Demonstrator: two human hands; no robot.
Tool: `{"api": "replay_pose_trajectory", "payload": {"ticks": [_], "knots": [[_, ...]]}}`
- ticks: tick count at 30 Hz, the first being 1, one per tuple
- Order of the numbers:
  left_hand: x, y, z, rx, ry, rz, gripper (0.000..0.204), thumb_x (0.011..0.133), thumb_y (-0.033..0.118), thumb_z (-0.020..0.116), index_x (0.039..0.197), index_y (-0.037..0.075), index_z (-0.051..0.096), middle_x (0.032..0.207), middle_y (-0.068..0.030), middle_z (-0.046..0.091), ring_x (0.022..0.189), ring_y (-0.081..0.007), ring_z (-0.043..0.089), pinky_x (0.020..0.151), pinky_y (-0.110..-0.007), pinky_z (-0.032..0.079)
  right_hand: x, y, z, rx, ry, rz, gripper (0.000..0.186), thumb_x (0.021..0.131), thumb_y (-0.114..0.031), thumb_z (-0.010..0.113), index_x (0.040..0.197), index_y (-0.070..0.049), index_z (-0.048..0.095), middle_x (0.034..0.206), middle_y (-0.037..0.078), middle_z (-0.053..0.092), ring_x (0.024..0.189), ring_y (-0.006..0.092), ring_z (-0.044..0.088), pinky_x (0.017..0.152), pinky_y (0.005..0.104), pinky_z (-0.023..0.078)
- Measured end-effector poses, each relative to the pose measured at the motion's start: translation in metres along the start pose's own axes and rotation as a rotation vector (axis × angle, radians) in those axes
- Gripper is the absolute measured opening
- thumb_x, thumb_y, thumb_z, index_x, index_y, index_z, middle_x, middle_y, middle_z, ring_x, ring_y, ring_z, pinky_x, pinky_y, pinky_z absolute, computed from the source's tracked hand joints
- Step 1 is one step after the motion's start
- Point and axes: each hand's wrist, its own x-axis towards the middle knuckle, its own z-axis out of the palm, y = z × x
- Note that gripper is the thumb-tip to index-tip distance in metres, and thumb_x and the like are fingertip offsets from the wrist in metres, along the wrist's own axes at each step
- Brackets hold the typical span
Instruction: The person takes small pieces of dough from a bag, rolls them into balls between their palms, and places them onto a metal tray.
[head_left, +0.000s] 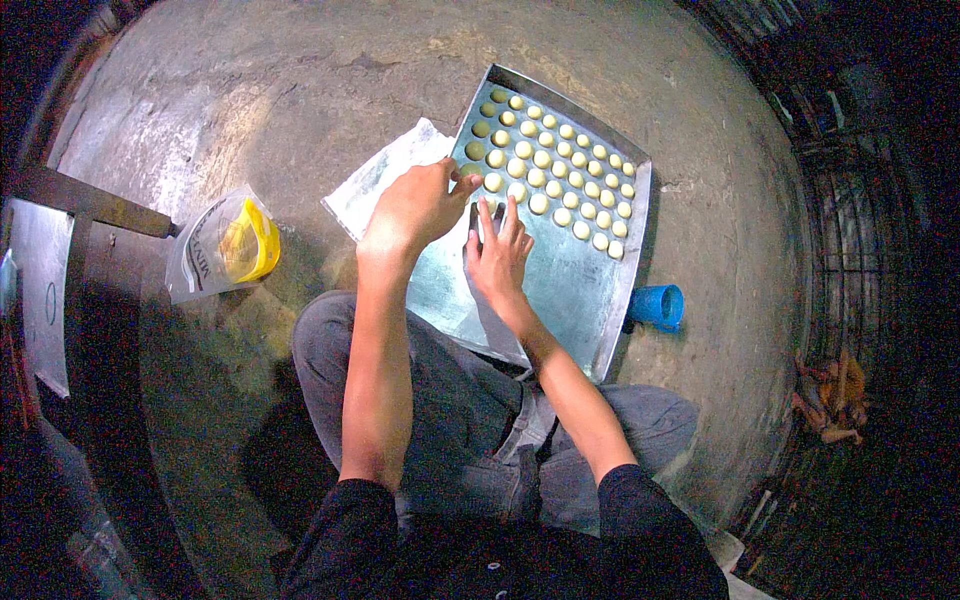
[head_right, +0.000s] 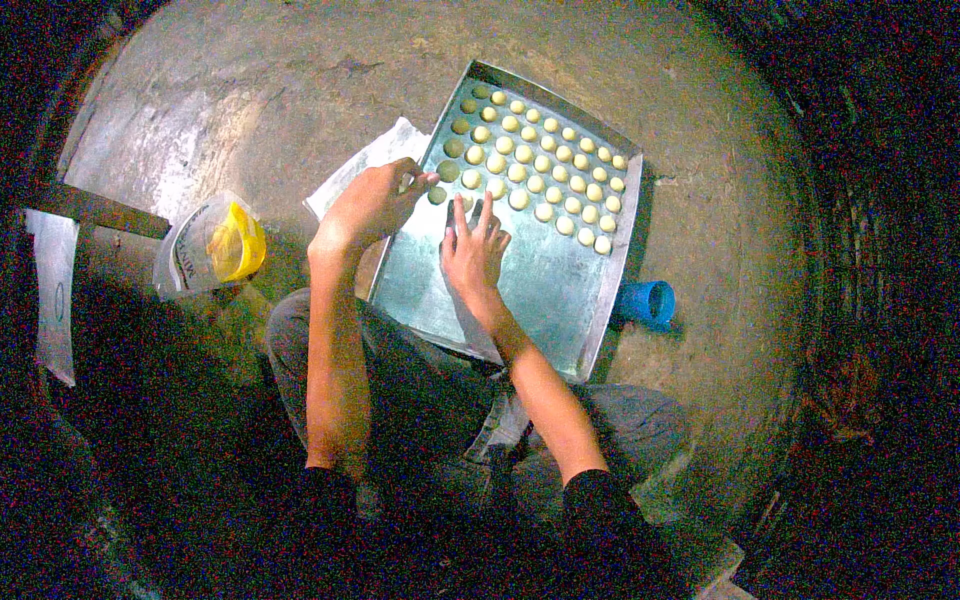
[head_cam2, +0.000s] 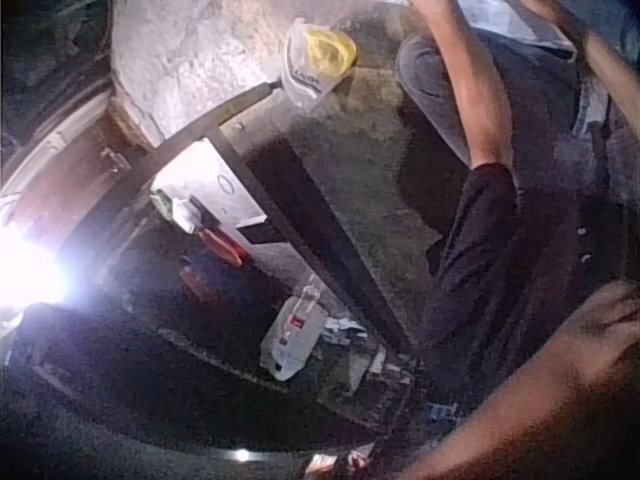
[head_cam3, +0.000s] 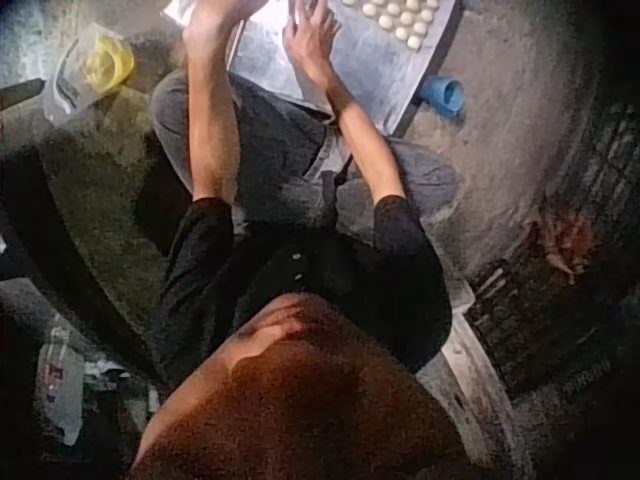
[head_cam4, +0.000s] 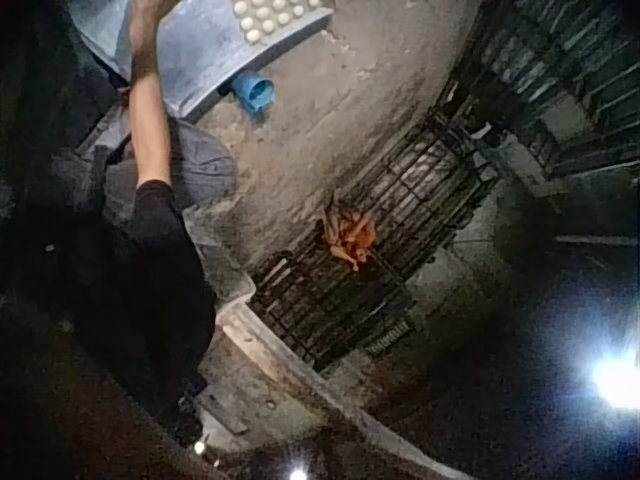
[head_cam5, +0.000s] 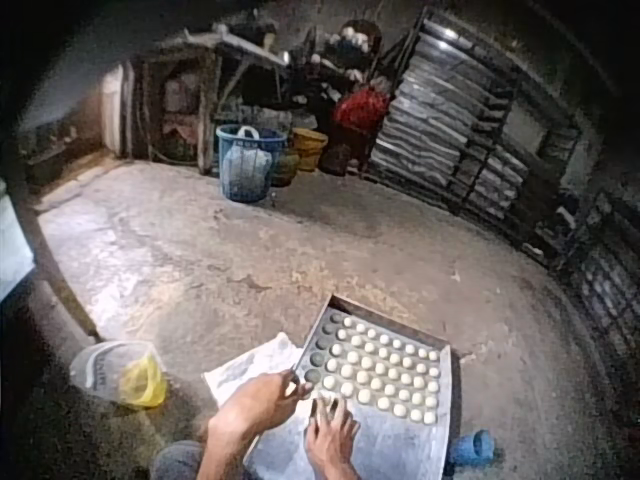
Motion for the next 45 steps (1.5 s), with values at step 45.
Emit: {"api": "replay_pose_trajectory", "payload": {"ticks": [45], "knots": [[0.001, 0.0, 0.002, 0.01, -0.002, -0.005, 0.044, 0.1, 0.045, 0.054, 0.103, 0.004, 0.071, 0.095, -0.0242, 0.071, 0.092, -0.0417, 0.069, 0.082, -0.048, 0.052, 0.019, 0.032, 0.005, 0.517, -0.069, 0.151, 0.045, 0.093, -0.023, 0.064, 0.134, -0.007, 0.058, 0.096, 0.014, 0.057, 0.088, 0.0287, 0.06, 0.081, 0.0425, 0.05]]}}
